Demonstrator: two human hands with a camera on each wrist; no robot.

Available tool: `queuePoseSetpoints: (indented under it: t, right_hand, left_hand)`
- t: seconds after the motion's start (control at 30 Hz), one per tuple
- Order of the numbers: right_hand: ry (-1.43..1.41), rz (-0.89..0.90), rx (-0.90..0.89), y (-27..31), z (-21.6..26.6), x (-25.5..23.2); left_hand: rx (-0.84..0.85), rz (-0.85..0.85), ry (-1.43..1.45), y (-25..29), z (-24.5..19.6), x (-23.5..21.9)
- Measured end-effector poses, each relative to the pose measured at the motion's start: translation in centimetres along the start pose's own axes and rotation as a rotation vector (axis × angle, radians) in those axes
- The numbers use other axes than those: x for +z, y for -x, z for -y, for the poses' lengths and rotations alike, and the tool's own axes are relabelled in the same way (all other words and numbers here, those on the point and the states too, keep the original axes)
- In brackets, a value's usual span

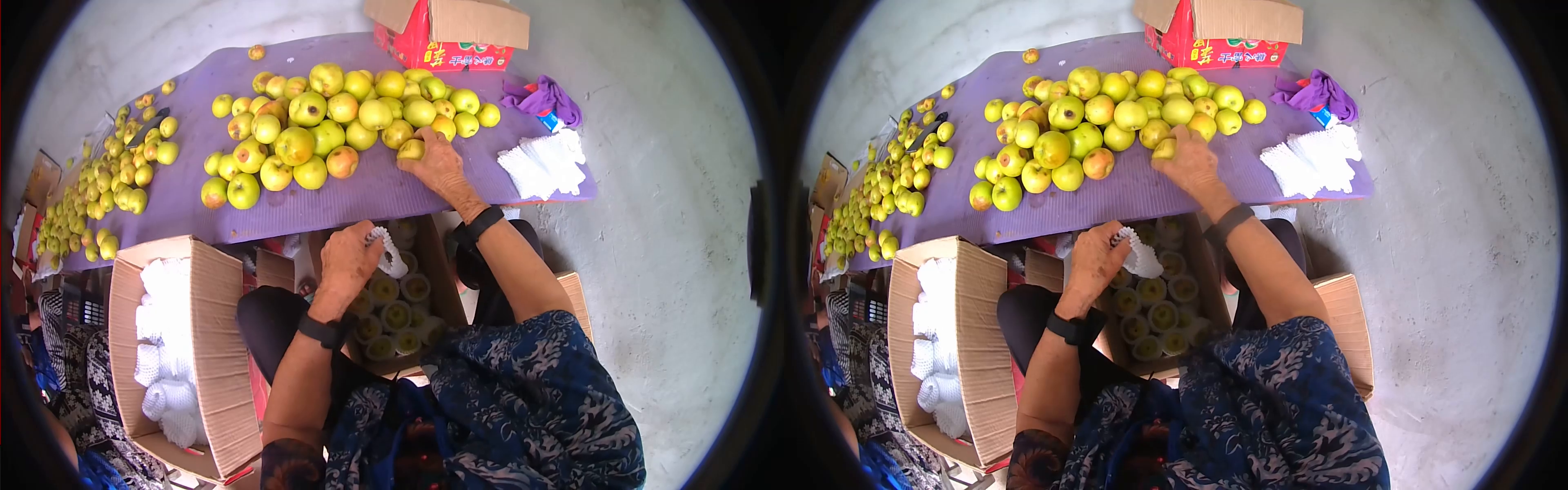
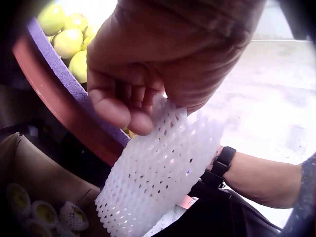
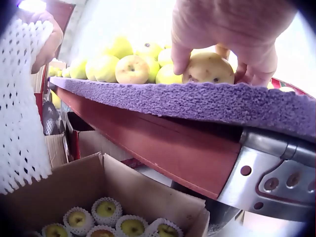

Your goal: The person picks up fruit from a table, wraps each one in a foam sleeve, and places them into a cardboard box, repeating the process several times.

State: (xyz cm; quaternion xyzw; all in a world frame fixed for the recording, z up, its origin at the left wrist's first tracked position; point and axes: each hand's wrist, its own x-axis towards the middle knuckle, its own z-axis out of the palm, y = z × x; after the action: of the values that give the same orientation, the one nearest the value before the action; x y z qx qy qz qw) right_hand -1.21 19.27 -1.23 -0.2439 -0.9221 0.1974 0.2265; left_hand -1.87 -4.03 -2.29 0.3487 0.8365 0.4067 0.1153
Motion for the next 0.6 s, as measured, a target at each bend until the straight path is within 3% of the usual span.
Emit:
queuePoseSetpoints:
  t: [0.17,0.27,0.33,0.37,0.43,0.53,0.6]
  right_hand:
    - [-0.124,0.055,0.030,1.2,-1.1,-1.5]
    - [-0.154,0.026,-0.064,2.0,-1.8,-2.0]
    - [-0.756,0.230,0.126,2.9,-1.3,-2.8]
    - [-0.757,0.231,0.126,3.4,-1.0,-3.2]
    - [-1.086,0.301,0.257,4.7,-0.4,-3.7]
    - [-1.314,0.402,0.338,7.0,0.0,-3.4]
    - [-1.362,0.446,0.338,8.9,0.4,-3.2]
  left_hand:
    - [0.019,-0.043,-0.007,0.3,0.2,0.3]
    - [0.002,-0.045,-0.003,0.2,0.0,0.4]
    - [-0.006,-0.053,-0.016,0.2,0.0,0.4]
    - [-0.006,-0.067,-0.010,0.2,0.0,0.4]
    - [-0.010,-0.081,-0.003,0.2,-0.1,0.3]
    - [-0.059,-0.069,-0.008,0.2,-0.2,0.5]
    - [-0.026,-0.109,-0.020,0.1,0.0,0.8]
